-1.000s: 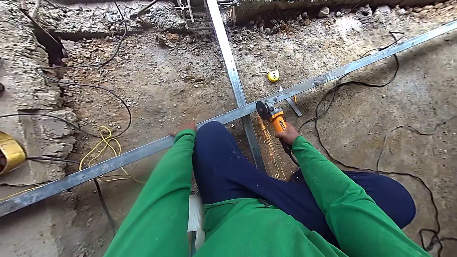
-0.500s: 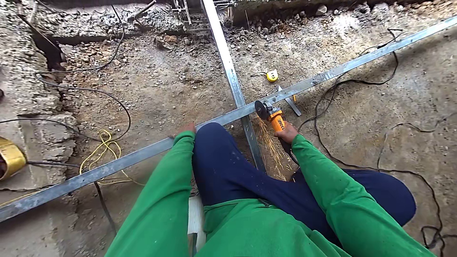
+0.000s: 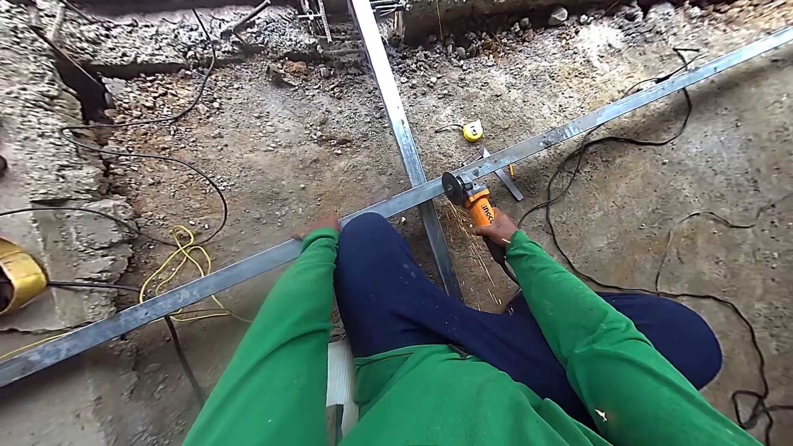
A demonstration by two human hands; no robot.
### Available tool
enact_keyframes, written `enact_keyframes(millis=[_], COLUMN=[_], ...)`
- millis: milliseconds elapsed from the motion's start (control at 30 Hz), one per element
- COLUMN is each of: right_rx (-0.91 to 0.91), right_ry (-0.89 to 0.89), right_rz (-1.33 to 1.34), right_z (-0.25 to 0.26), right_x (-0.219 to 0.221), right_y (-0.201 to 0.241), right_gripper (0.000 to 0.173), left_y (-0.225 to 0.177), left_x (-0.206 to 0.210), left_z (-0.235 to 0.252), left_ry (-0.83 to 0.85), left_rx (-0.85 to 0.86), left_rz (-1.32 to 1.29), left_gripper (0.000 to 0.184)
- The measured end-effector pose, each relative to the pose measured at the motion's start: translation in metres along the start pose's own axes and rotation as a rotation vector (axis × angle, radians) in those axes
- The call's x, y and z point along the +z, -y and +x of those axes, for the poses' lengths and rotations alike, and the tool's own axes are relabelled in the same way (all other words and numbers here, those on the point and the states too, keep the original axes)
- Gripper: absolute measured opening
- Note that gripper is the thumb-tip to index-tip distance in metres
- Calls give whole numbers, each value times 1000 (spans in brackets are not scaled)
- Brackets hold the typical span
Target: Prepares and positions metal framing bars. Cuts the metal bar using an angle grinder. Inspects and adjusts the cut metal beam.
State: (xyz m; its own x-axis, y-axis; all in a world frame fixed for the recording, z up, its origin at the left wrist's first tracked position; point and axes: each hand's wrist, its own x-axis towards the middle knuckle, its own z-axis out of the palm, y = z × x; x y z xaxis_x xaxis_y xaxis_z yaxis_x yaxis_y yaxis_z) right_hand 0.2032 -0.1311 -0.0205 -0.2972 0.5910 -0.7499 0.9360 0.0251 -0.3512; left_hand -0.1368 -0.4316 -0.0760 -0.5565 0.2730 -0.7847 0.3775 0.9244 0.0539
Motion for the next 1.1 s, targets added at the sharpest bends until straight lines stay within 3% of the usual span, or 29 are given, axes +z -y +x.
enact_keyframes(millis=[567, 1100], right_rx=[14, -12], right_ry=[-1, 5], right_rz=[-32, 39], right_z=[7, 9], right_x=[0, 0], right_y=[1, 14], right_gripper=[87, 80], left_y=[4, -3], left_x=[7, -4], left_z=[11, -5], left_ry=[-13, 0], left_rx=[-9, -27], left_rz=[43, 20], left_gripper=[41, 42])
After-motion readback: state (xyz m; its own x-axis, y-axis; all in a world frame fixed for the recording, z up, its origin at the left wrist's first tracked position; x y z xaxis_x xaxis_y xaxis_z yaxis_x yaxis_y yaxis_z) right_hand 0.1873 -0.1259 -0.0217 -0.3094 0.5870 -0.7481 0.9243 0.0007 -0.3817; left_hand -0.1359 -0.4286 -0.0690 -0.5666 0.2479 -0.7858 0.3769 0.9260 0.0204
